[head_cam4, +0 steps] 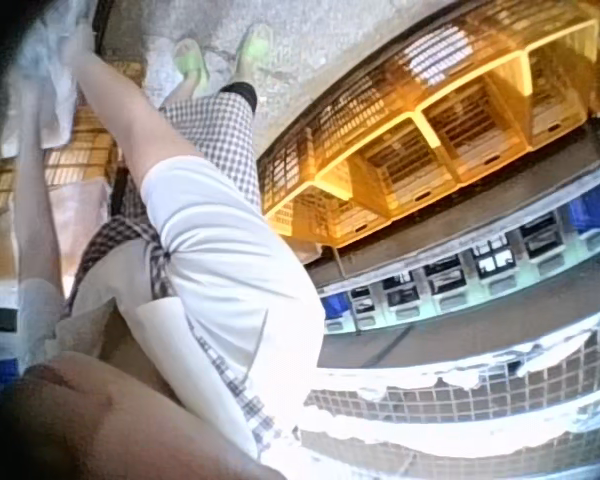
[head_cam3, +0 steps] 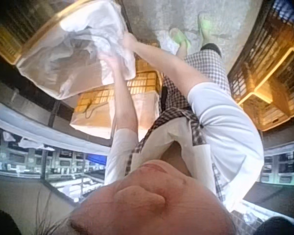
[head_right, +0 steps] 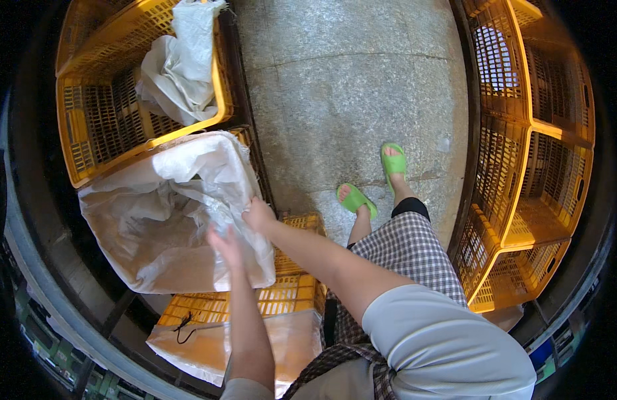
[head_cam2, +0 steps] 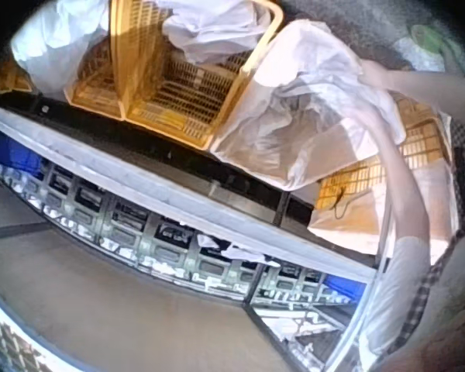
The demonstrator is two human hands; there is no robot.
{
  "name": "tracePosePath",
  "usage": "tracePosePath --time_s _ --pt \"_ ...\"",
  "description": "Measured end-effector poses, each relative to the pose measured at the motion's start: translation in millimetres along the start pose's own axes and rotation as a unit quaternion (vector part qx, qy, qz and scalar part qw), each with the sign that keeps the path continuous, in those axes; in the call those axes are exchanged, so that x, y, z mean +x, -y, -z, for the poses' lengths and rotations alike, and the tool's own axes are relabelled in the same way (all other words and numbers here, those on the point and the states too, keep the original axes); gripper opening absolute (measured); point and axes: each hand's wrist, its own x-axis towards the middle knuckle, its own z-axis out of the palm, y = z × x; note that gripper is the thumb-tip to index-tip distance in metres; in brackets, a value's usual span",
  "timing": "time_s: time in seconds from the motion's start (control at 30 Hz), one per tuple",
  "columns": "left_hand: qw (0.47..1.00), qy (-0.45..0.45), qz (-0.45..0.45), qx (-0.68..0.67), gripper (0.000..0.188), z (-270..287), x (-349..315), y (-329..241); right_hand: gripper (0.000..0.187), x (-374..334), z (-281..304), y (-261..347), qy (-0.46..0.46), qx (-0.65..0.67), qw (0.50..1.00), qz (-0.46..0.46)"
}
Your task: The person repeatedly picks up white fabric items from a yellow plastic basket, unfolds and shakes them, then places them into a large white sack on the floor. The person continues this cycle, handling multiple items one at a time and occasionally adjusting the sack opening.
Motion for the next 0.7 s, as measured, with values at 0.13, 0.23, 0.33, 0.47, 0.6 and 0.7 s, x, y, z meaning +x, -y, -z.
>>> tracePosePath --time_s 0.13,0.23,0.33,0.47,0.6,0.7 --pt "0.993 0.103 0.056 0.014 0.053 -9.2 -53.0 -25.2 0.106 18.7 48.4 19.1 0.120 -0.098 0.988 -0.028" --pt "0.986 0.157 0.047 0.006 0.053 -2.5 -66.7 -41.3 0.085 54.8 122.3 64.1 -0.094 0.062 0.991 0.077" --pt "0.981 0.193 0.027 0.007 0.051 5.4 -64.3 -65.8 0.078 123.3 181.2 148.2 -0.189 0.074 0.965 0.169" --pt "0.982 0.171 0.062 0.042 0.046 11.9 -53.3 -112.5 0.069 209.7 206.6 248.6 -0.042 0.243 0.958 0.145" --pt "0.972 0.185 0.145 -0.004 0.046 9.4 -48.2 -163.8 0.059 230.7 188.1 296.8 -0.023 0.140 0.990 0.010" --pt "0.966 0.236 0.108 -0.012 0.045 2.1 -42.9 -200.1 0.054 204.4 178.3 317.3 0.008 0.138 0.990 0.028"
